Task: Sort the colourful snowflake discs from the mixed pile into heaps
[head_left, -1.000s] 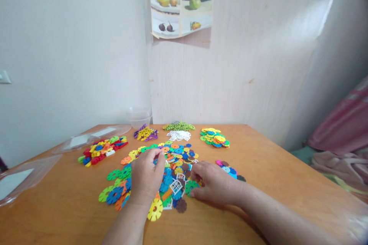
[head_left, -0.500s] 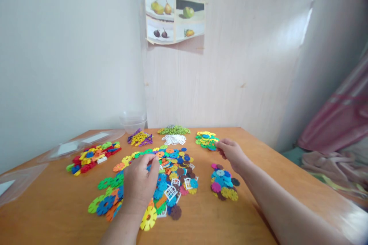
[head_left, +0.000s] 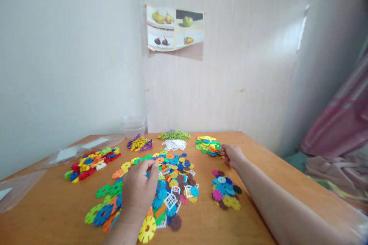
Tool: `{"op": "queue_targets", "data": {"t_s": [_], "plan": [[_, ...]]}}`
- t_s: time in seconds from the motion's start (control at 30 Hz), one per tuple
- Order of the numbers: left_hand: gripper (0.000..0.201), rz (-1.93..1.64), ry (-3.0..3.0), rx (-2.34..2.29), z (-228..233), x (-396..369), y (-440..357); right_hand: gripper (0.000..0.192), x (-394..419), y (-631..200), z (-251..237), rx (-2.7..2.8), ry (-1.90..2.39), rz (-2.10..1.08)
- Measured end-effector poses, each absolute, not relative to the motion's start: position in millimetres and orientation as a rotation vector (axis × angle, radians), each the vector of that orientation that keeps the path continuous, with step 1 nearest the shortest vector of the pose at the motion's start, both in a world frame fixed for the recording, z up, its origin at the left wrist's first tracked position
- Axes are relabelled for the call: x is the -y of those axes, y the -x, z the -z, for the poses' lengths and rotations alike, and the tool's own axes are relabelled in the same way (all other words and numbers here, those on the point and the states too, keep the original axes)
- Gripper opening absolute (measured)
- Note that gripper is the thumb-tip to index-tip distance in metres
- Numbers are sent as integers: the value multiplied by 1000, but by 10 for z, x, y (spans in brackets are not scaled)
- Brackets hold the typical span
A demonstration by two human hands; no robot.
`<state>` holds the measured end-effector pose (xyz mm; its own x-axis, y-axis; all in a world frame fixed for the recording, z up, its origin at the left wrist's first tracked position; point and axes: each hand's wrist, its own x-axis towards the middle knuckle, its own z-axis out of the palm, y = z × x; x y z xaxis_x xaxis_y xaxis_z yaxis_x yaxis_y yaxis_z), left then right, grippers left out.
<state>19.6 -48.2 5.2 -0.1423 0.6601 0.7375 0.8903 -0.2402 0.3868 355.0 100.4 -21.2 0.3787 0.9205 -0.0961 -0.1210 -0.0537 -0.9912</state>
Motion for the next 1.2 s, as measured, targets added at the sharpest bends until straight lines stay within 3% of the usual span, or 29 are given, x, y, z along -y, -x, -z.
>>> {"op": "queue_targets", "data": {"t_s": [0.27,0.77,1.2], "plan": [[25,1311,1879,1758,-47,481,-192,6,-1031,-3518,227,727,1399,-1104],[25,1293,1884,1768,-61,487,-202,19,-1137,-3472,188,841,1284,-1264],[26,1257,1865,1785,-81,493,-202,19,-1191,-3479,135,850,1150,-1271]]}}
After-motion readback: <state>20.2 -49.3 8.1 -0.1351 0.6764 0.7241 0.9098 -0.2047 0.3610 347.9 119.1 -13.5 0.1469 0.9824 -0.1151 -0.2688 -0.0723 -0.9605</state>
